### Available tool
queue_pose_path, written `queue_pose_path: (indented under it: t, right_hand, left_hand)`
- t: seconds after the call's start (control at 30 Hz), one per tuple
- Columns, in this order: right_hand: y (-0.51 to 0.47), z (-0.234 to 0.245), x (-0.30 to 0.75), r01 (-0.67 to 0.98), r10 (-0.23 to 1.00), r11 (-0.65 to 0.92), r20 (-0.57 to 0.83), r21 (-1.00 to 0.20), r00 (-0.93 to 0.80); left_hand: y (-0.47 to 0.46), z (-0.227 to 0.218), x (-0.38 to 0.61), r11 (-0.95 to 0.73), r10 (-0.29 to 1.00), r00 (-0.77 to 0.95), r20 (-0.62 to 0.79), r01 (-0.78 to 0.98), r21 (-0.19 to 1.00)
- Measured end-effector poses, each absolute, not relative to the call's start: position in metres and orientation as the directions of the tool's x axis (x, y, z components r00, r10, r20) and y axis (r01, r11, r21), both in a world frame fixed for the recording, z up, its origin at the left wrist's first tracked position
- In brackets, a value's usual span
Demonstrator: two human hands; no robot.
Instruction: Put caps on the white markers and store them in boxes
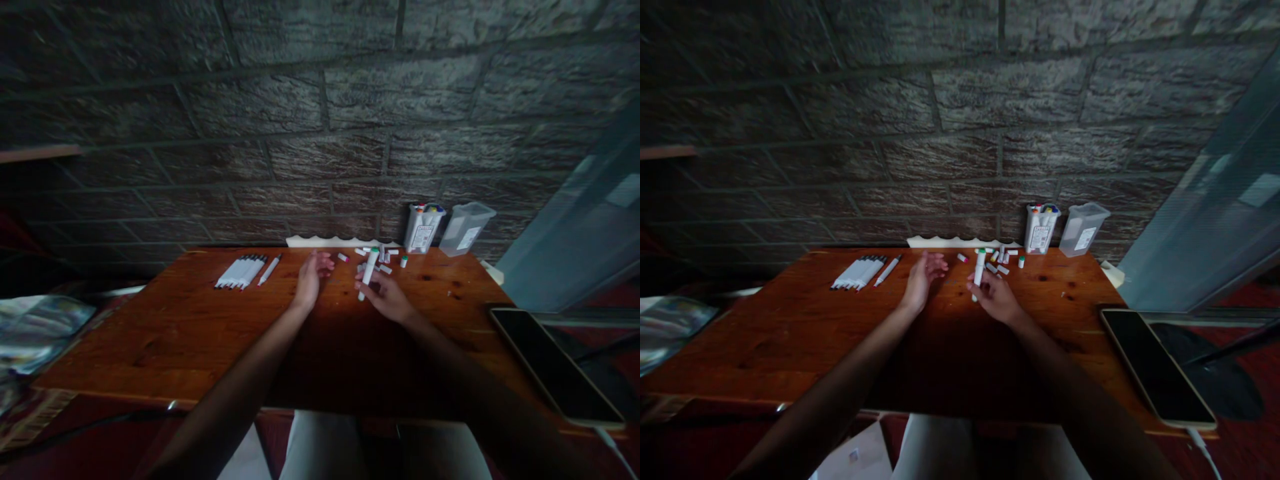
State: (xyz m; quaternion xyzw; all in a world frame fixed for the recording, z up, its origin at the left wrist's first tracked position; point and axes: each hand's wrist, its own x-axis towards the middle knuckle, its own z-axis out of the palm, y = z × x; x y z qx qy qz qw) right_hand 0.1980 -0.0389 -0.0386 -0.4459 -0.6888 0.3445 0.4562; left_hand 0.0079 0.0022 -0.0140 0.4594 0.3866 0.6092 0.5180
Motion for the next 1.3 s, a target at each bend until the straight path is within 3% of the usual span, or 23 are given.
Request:
queue_pose_path:
  t: [0.17,0.33,0.53,0.73,0.93,1.03,1.13,1.3]
  right_hand:
    - [-0.037,-0.034,0.201,0.107,0.937,0.336,0.32,-0.936,-0.14]
    - [-0.048,-0.024,0.192,0.091,0.983,0.184,0.182,-0.979,-0.029]
    - [-0.043,-0.034,0.19,0.104,0.984,0.132,0.143,-0.986,0.105]
    - [-0.036,-0.044,0.191,0.129,0.979,0.071,0.094,-0.989,0.181]
    - [-0.037,-0.044,0.19,0.048,0.983,0.081,0.088,-0.996,0.162]
    - [-0.039,-0.039,0.192,0.101,0.988,0.04,0.054,-0.994,0.144]
    - [-0.041,-0.034,0.195,0.15,0.989,0.094,0.11,-0.984,0.103]
    - [-0.045,-0.035,0.197,0.072,0.989,0.143,0.144,-0.987,0.017]
  left_hand:
    - [0.007,-0.027,0.007,-0.24,0.97,-0.068,0.233,-0.111,0.964]
    - [-0.004,-0.032,0.011,-0.408,0.911,0.128,0.391,0.157,0.899]
    - [-0.016,-0.028,0.014,-0.51,0.852,0.326,0.41,0.333,0.793]
    - [-0.016,-0.033,0.014,-0.466,0.875,0.354,0.332,0.425,0.776]
    - [-0.014,-0.032,0.012,-0.485,0.872,0.323,0.367,0.48,0.731]
    - [-0.012,-0.034,0.011,-0.487,0.872,0.325,0.366,0.5,0.716]
    - [-0.008,-0.038,0.009,-0.491,0.871,0.308,0.383,0.509,0.707]
    - [-0.003,-0.043,0.004,-0.48,0.877,0.254,0.408,0.52,0.707]
